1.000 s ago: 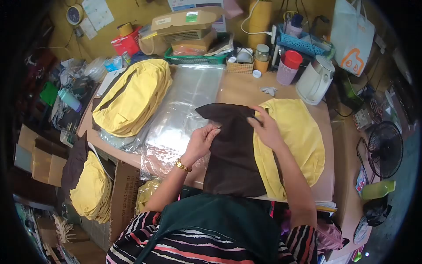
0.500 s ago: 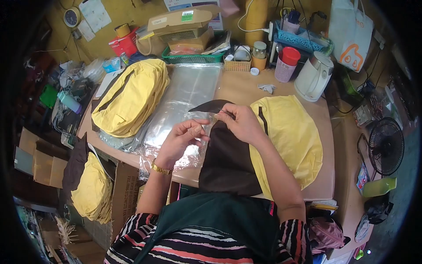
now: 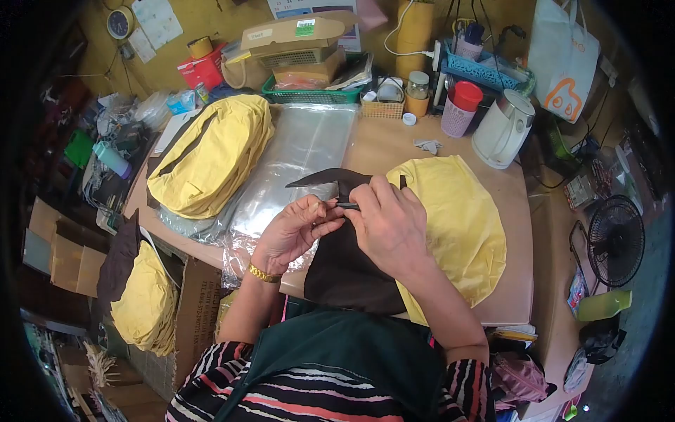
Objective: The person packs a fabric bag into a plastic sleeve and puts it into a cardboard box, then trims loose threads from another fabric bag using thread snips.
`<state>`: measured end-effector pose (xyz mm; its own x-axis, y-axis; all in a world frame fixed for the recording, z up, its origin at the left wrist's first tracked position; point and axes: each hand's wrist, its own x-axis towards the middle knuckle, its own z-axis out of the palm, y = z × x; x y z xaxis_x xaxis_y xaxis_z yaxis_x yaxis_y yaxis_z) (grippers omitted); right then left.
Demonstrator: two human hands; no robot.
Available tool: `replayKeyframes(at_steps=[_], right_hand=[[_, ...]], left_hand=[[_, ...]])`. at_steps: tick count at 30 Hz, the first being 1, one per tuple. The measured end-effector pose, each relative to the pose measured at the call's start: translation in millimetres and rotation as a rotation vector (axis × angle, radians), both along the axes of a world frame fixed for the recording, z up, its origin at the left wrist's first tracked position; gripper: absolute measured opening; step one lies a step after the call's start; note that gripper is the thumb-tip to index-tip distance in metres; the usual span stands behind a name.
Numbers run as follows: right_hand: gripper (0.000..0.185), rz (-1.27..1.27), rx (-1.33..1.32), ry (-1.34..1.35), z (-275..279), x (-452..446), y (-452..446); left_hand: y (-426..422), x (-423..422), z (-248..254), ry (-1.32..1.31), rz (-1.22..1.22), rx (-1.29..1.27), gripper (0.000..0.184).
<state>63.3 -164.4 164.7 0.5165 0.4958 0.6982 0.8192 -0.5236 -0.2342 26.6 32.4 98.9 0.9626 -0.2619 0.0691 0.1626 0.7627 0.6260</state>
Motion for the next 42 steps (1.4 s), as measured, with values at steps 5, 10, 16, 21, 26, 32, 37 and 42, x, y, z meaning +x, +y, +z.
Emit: replayKeyframes(at_steps=[5, 10, 16, 21, 26, 32, 37, 42], right_hand=[[0.031, 0.009, 0.005, -0.018, 0.3, -0.5, 6.0], [0.030, 0.032, 0.075, 0.066, -5.1, 0.2, 7.9], [0.031, 0.024, 0.058, 0.207, -2.1, 0.5, 1.1], [0.032, 0.017, 0.041, 0.184, -6.5, 0.9, 2.9], [0.049, -0.054, 0.369, 0.544, -83.7, 49.0, 12.4], [0.034, -0.313, -0.064, 0.430, -170.5, 83.7, -27.4], [0.024, -0.371, -0.090, 0.330, -178.1, 101.3, -33.4], [0.023, -0.386, -0.117, 0.328, -181.9, 108.3, -40.8]], left_hand=[[-0.9, -0.4, 0.5, -0.026, 0.000, 0.029, 0.011], [-2.7, -4.4, 4.6, -0.015, 0.011, 0.046, 0.011], [0.5, -5.4, 5.6, 0.003, 0.029, 0.054, 0.010], [-3.8, -6.8, 11.0, -0.038, 0.007, 0.067, 0.014], [7.5, 5.2, -11.1, 0.014, 0.139, 0.074, 0.014], [80.2, 34.2, -96.9, 0.235, 0.461, 0.065, 0.027], [20.5, 44.5, -102.0, 0.261, 0.601, 0.681, 0.052], [-14.3, 62.7, -93.5, -0.154, 0.685, 1.775, 0.061]])
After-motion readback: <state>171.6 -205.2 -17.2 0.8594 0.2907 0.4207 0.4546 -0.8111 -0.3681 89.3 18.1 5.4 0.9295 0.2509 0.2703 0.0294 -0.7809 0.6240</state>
